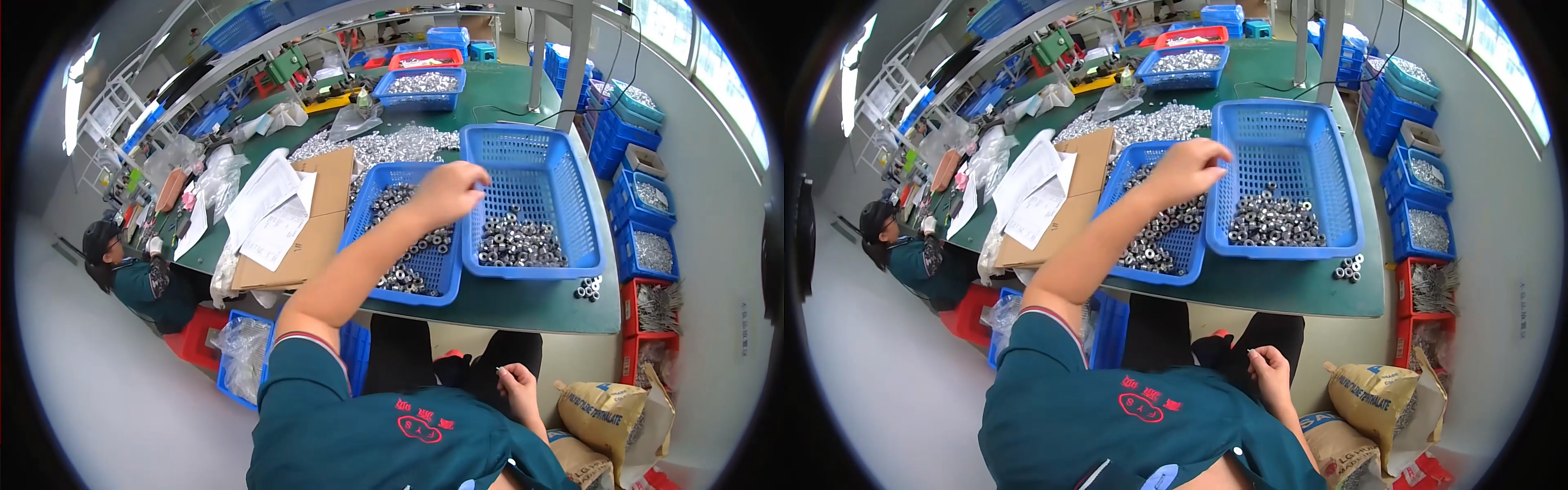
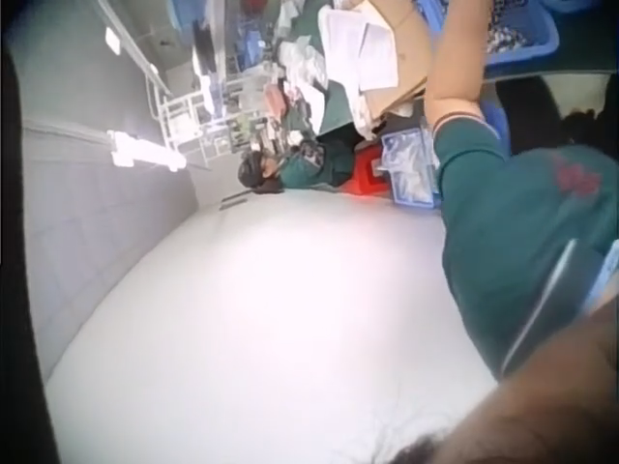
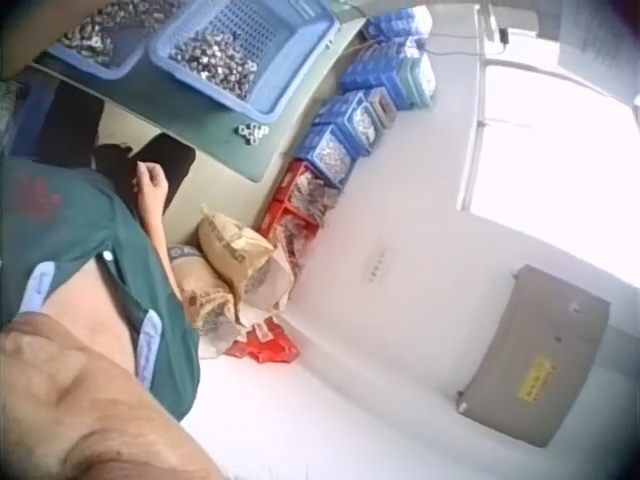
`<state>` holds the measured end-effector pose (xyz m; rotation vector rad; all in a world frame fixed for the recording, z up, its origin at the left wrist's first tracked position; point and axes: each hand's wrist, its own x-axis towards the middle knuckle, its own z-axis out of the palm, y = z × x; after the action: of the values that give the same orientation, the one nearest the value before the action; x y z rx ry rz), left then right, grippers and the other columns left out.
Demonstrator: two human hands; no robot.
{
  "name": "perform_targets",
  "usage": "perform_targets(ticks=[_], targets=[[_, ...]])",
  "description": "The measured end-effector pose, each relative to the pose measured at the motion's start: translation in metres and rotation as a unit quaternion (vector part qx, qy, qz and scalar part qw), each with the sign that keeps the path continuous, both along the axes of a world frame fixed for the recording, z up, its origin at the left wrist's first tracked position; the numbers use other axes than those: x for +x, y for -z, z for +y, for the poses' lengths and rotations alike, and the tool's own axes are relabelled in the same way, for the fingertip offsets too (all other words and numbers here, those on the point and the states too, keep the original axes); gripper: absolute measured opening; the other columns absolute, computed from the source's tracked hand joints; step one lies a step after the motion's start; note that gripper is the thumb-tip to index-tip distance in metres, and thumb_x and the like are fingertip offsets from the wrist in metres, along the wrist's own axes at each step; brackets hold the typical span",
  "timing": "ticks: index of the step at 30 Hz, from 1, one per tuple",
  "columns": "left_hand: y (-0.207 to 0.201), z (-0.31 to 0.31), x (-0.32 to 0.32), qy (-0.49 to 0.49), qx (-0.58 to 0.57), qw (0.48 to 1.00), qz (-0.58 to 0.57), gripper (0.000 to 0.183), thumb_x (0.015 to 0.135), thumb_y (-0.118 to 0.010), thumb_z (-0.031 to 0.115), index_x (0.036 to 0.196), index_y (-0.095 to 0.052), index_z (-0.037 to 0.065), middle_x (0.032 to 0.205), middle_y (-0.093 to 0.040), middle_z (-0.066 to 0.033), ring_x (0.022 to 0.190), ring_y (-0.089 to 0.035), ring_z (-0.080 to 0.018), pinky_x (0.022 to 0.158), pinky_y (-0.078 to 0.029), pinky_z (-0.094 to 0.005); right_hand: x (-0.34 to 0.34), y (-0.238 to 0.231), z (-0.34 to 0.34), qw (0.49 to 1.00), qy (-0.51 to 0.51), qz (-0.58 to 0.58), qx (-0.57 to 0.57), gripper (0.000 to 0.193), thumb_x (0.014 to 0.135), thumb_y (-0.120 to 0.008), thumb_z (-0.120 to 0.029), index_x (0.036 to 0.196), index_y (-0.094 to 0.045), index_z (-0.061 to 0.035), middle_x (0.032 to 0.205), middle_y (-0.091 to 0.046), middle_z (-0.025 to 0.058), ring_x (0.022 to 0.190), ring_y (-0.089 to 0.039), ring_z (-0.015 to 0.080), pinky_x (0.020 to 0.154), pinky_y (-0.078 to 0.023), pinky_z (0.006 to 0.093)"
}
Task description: Assembling small metal ring components by hand at an industrial workbench.
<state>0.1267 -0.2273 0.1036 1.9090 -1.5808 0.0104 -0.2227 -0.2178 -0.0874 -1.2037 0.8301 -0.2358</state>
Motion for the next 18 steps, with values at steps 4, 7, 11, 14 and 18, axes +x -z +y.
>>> perform_targets(ticks=[4,7,11,14,18], targets=[[0.021,0.072,0.046,-0.025,0.129,0.99,0.044,0.019,0.078,-0.064,0.013,0.094,-0.068,0.004,0.087,-0.067,-0.0117,0.08,-0.065,-0.0247,0.073,-0.051,-0.034,0.015,0.024,0.007,0.997,-0.071,0.029,0.021,0.013,0.09,-0.061,-0.017,0.087,-0.062,-0.0039,0.064,-0.056,-0.0007,0.055,-0.048,0.0059,0.051,-0.039,0.0205],[0.043,0.089,0.057,-0.023,0.195,0.98,0.022,0.017,0.079,-0.063,0.012,0.094,-0.069,0.005,0.091,-0.067,-0.0124,0.086,-0.064,-0.0276,0.077,-0.05,-0.0367,0.035,0.029,0.017,0.993,-0.102,0.052,0.014,0.015,0.09,-0.061,-0.017,0.086,-0.062,-0.0027,0.064,-0.056,-0.0003,0.055,-0.049,0.0065,0.052,-0.04,0.0213],[0.066,0.076,0.064,-0.009,0.217,0.975,-0.042,0.016,0.078,-0.063,0.013,0.092,-0.069,0.007,0.092,-0.065,-0.0107,0.091,-0.062,-0.0295,0.079,-0.05,-0.0404,0.061,0.028,0.032,0.99,-0.116,0.078,-0.016,0.016,0.09,-0.061,-0.018,0.086,-0.062,-0.0018,0.064,-0.057,0.0,0.055,-0.051,0.0071,0.052,-0.042,0.0219],[0.081,0.064,0.071,0.007,0.277,0.953,-0.122,0.018,0.075,-0.066,0.016,0.092,-0.07,0.009,0.093,-0.064,-0.0096,0.094,-0.061,-0.0294,0.08,-0.051,-0.042,0.077,0.027,0.044,0.987,-0.132,0.091,-0.032,0.017,0.089,-0.062,-0.019,0.087,-0.062,-0.0015,0.064,-0.057,0.0001,0.056,-0.052,0.0072,0.052,-0.042,0.0222],[0.099,0.054,0.068,0.009,0.282,0.94,-0.191,0.016,0.072,-0.066,0.013,0.087,-0.069,0.009,0.094,-0.064,-0.0104,0.095,-0.061,-0.0297,0.08,-0.051,-0.0421,0.091,0.022,0.059,0.988,-0.108,0.104,-0.025,0.018,0.089,-0.062,-0.019,0.087,-0.062,-0.001,0.065,-0.058,0.0004,0.056,-0.053,0.0073,0.052,-0.043,0.0224]])
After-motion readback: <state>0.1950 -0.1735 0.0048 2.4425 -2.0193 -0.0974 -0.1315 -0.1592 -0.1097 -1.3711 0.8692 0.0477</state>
